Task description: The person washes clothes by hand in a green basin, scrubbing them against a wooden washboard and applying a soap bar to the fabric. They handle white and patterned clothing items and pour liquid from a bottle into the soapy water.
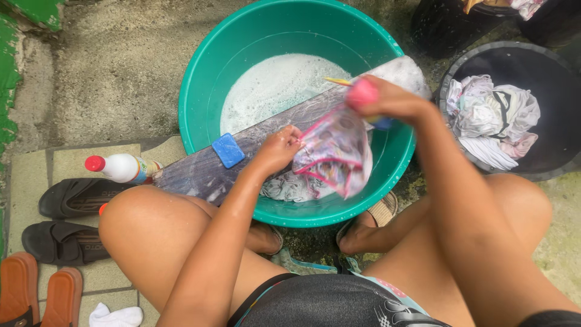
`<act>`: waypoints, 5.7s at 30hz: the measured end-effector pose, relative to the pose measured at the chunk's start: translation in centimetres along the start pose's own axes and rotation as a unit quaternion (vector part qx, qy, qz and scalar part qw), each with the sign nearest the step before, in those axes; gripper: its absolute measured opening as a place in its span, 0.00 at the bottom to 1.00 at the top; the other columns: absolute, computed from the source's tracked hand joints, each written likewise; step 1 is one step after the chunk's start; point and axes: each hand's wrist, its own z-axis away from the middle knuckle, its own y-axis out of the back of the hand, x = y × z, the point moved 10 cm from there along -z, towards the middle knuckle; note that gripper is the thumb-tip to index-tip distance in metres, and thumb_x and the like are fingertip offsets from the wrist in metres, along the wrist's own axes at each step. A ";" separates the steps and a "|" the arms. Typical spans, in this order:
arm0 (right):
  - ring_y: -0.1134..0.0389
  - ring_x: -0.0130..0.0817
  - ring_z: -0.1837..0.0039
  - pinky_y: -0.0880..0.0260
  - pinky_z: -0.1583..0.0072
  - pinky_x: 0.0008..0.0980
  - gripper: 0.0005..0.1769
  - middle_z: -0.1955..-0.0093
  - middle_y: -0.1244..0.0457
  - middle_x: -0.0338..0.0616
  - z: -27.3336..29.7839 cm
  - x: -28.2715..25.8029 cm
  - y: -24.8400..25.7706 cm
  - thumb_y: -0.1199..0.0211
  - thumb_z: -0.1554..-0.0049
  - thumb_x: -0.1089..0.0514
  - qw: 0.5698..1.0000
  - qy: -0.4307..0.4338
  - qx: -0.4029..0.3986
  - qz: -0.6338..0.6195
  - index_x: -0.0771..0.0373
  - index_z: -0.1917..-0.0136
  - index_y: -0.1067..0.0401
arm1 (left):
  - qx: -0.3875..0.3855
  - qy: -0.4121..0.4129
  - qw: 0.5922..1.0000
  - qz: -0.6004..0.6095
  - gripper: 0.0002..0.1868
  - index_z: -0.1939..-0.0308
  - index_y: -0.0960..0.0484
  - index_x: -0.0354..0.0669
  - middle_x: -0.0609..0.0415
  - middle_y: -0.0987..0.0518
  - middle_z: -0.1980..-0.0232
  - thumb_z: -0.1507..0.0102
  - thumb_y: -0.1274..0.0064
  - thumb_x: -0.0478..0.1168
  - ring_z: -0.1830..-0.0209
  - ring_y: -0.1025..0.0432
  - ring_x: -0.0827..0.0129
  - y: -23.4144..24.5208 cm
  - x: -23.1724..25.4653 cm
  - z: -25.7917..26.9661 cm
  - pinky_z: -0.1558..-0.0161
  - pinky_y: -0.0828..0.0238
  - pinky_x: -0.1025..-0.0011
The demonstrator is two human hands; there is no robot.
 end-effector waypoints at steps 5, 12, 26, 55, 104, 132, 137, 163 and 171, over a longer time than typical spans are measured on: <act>0.37 0.66 0.38 0.30 0.40 0.51 0.41 0.33 0.46 0.74 -7.4 -0.8 -12.6 0.30 0.43 0.54 0.889 0.163 0.286 0.317 0.68 0.26 0.48 | 0.204 0.035 0.977 -0.055 0.11 0.57 0.20 0.39 0.42 0.16 0.58 0.38 0.39 0.41 0.55 0.21 0.50 -1.4 -12.1 -2.4 0.52 0.25 0.58; 0.35 0.61 0.49 0.32 0.51 0.54 0.33 0.31 0.42 0.70 0.1 2.5 -7.6 0.43 0.43 0.60 0.811 0.023 0.331 0.482 0.57 0.24 0.42 | 0.216 0.042 0.976 0.008 0.16 0.65 0.22 0.37 0.43 0.19 0.66 0.51 0.31 0.39 0.65 0.23 0.52 -1.2 -13.4 -1.8 0.60 0.24 0.60; 0.39 0.58 0.36 0.34 0.41 0.53 0.42 0.29 0.44 0.63 -0.5 1.6 -5.4 0.30 0.44 0.54 0.939 0.063 0.213 0.263 0.58 0.22 0.46 | 0.132 0.014 0.991 0.015 0.09 0.54 0.16 0.45 0.50 0.15 0.57 0.37 0.42 0.41 0.59 0.20 0.65 -1.1 -6.9 -1.1 0.57 0.27 0.68; 0.33 0.57 0.44 0.31 0.43 0.53 0.23 0.40 0.38 0.59 -4.5 -1.6 -17.8 0.40 0.42 0.62 0.878 0.238 0.201 0.363 0.57 0.33 0.37 | 0.240 0.032 0.969 -0.048 0.26 0.48 0.27 0.33 0.38 0.20 0.54 0.44 0.31 0.40 0.56 0.24 0.47 -0.5 -13.9 -1.4 0.54 0.26 0.58; 0.32 0.34 0.45 0.26 0.47 0.30 0.58 0.39 0.35 0.47 10.6 -0.5 -13.8 0.27 0.64 0.55 0.969 -0.031 -0.243 -0.045 0.62 0.22 0.45 | 0.171 -0.029 0.897 0.406 0.16 0.44 0.18 0.35 0.50 0.13 0.52 0.31 0.51 0.42 0.63 0.19 0.72 5.3 13.1 2.3 0.61 0.18 0.71; 0.31 0.52 0.46 0.28 0.47 0.50 0.22 0.39 0.37 0.60 -8.4 -1.6 -13.7 0.46 0.44 0.63 0.828 0.190 0.288 0.442 0.65 0.35 0.37 | 0.112 0.105 0.640 0.753 0.58 0.16 0.62 0.45 0.50 0.42 0.19 0.37 0.55 0.74 0.23 0.41 0.59 -7.2 -11.3 -0.2 0.28 0.46 0.53; 0.34 0.58 0.45 0.31 0.47 0.52 0.27 0.41 0.40 0.66 -8.7 0.3 -7.7 0.48 0.44 0.64 0.828 0.058 0.350 0.435 0.69 0.31 0.42 | 0.130 0.165 0.643 0.737 0.58 0.18 0.65 0.50 0.55 0.43 0.18 0.40 0.55 0.73 0.21 0.42 0.61 -7.6 -11.5 0.3 0.26 0.47 0.52; 0.28 0.56 0.51 0.26 0.53 0.57 0.24 0.33 0.38 0.57 -0.3 4.0 -13.1 0.50 0.38 0.55 0.863 0.040 0.092 0.495 0.46 0.29 0.38 | 0.230 0.175 0.938 -0.191 0.07 0.71 0.09 0.64 0.61 0.16 0.57 0.46 0.35 0.55 0.48 0.29 0.57 -2.6 -5.9 1.1 0.49 0.39 0.52; 0.29 0.57 0.51 0.28 0.54 0.58 0.17 0.45 0.33 0.56 -2.3 3.9 -6.5 0.50 0.33 0.52 0.859 -0.015 0.261 0.440 0.53 0.31 0.39 | 0.229 0.173 0.944 -0.163 0.09 0.73 0.10 0.65 0.62 0.15 0.62 0.49 0.33 0.58 0.48 0.28 0.60 -2.6 -7.2 1.2 0.47 0.38 0.53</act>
